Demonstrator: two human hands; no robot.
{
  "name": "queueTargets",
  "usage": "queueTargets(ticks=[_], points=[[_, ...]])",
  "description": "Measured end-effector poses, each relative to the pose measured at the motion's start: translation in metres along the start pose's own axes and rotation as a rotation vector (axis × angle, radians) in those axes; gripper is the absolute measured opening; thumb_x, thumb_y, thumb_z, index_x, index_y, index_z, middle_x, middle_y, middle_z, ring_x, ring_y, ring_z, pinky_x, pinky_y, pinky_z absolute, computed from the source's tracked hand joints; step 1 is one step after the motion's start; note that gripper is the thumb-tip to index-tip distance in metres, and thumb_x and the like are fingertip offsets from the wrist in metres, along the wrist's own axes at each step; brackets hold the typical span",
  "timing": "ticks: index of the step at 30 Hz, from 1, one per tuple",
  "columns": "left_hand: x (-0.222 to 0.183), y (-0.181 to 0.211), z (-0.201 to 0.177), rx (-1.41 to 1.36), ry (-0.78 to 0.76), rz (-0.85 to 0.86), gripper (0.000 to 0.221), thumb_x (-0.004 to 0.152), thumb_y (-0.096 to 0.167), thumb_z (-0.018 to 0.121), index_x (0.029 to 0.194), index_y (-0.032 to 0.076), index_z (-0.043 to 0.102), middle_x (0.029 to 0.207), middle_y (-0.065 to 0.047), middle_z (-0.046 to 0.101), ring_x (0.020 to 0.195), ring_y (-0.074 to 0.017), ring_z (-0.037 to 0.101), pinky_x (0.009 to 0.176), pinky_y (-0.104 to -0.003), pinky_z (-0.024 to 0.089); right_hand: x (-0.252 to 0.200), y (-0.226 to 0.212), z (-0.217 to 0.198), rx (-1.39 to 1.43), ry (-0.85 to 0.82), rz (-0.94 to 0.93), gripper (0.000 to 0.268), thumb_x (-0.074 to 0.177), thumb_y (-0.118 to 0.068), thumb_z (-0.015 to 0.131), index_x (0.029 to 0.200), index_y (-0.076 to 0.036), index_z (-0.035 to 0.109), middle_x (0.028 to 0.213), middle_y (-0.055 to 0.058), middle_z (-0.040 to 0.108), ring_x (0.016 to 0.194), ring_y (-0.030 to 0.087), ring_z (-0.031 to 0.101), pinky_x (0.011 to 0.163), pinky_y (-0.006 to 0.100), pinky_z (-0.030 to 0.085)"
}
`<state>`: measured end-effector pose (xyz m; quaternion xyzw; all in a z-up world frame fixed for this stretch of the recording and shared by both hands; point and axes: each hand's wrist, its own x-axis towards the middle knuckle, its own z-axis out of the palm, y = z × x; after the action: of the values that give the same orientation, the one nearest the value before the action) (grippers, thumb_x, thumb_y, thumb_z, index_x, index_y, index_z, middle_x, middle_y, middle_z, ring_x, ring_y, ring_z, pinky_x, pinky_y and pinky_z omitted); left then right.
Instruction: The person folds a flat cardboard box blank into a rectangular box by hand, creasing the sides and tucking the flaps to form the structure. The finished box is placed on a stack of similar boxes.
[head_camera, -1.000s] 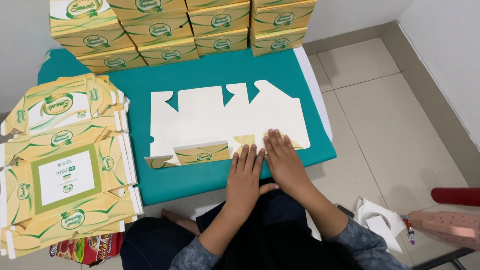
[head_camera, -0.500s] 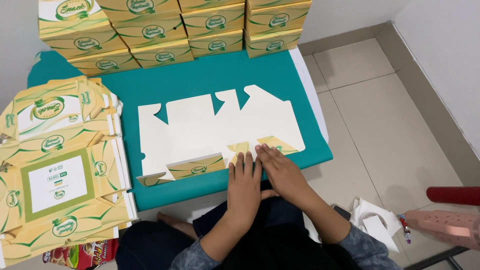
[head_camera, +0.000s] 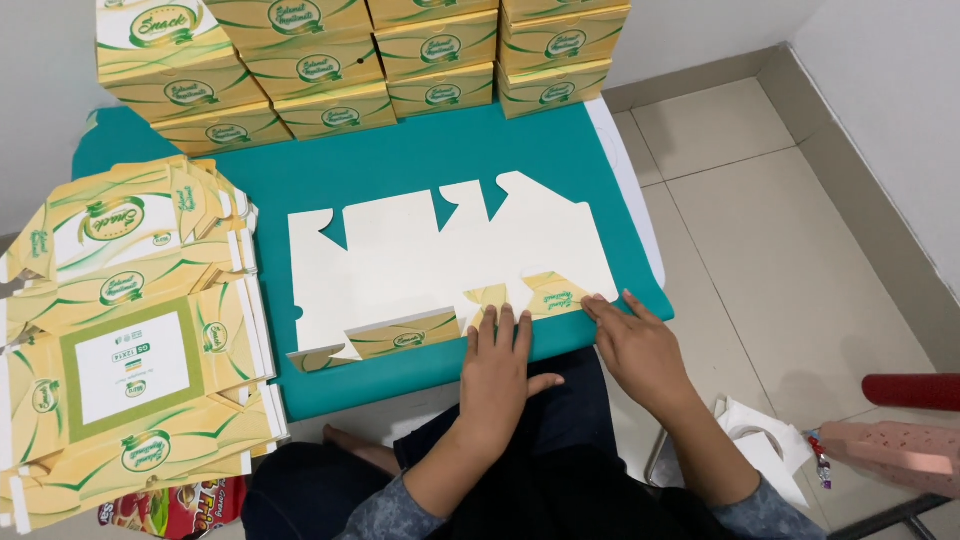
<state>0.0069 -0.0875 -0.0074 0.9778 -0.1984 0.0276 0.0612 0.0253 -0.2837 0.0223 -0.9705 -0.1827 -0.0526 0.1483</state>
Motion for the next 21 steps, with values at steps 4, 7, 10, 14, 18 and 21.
queueTargets(ticks=[4,7,10,14,18,21], points=[[-0.003,0.0,0.002,0.035,-0.021,-0.003,0.092,0.076,0.075,0.047,0.138,0.007,0.044,0.135,-0.021,0.045,0.13,-0.0408,0.039,0.101,-0.051,0.039,0.011,-0.024,0.017,0.065,-0.006,-0.053,0.032,0.091,-0.006,0.05,0.122,-0.005,0.059,0.11,0.013,0.069,0.112,0.022,0.061,0.112,0.041,0.032],[-0.004,0.003,0.01,0.088,-0.041,-0.006,0.092,0.077,0.075,0.047,0.14,0.008,0.041,0.139,-0.02,0.042,0.132,-0.0396,0.036,0.103,-0.051,0.037,0.014,-0.052,0.026,0.083,0.074,-0.174,0.034,0.091,-0.005,0.05,0.123,-0.003,0.058,0.111,0.016,0.068,0.112,0.024,0.061,0.11,0.044,0.033],[-0.005,0.006,0.013,0.136,-0.035,-0.019,0.093,0.077,0.075,0.048,0.14,0.007,0.04,0.14,-0.02,0.041,0.133,-0.0392,0.035,0.104,-0.051,0.036,0.013,-0.06,0.027,0.033,0.147,-0.187,0.034,0.092,-0.005,0.05,0.125,-0.003,0.057,0.111,0.014,0.068,0.112,0.023,0.061,0.11,0.044,0.032],[-0.007,0.006,0.005,0.121,-0.004,-0.006,0.097,0.075,0.076,0.049,0.14,0.005,0.04,0.138,-0.023,0.042,0.133,-0.0416,0.036,0.103,-0.054,0.035,0.0,-0.035,0.038,0.059,0.241,-0.043,0.036,0.092,-0.004,0.048,0.127,-0.007,0.055,0.115,0.007,0.068,0.116,0.018,0.058,0.114,0.049,0.023],[-0.007,0.007,0.005,0.106,-0.033,-0.003,0.1,0.074,0.077,0.049,0.142,0.003,0.038,0.14,-0.024,0.04,0.133,-0.043,0.034,0.103,-0.055,0.034,-0.015,-0.007,0.032,0.047,0.247,0.143,0.033,0.095,-0.006,0.045,0.126,-0.008,0.056,0.117,0.004,0.067,0.115,0.018,0.058,0.117,0.05,0.016],[-0.006,0.007,0.004,0.107,-0.03,-0.005,0.1,0.074,0.076,0.049,0.142,0.003,0.038,0.14,-0.025,0.041,0.133,-0.0432,0.035,0.103,-0.055,0.034,-0.016,-0.004,0.03,0.032,0.251,0.194,0.031,0.095,-0.004,0.045,0.124,-0.006,0.057,0.118,0.004,0.067,0.113,0.019,0.06,0.119,0.049,0.014]])
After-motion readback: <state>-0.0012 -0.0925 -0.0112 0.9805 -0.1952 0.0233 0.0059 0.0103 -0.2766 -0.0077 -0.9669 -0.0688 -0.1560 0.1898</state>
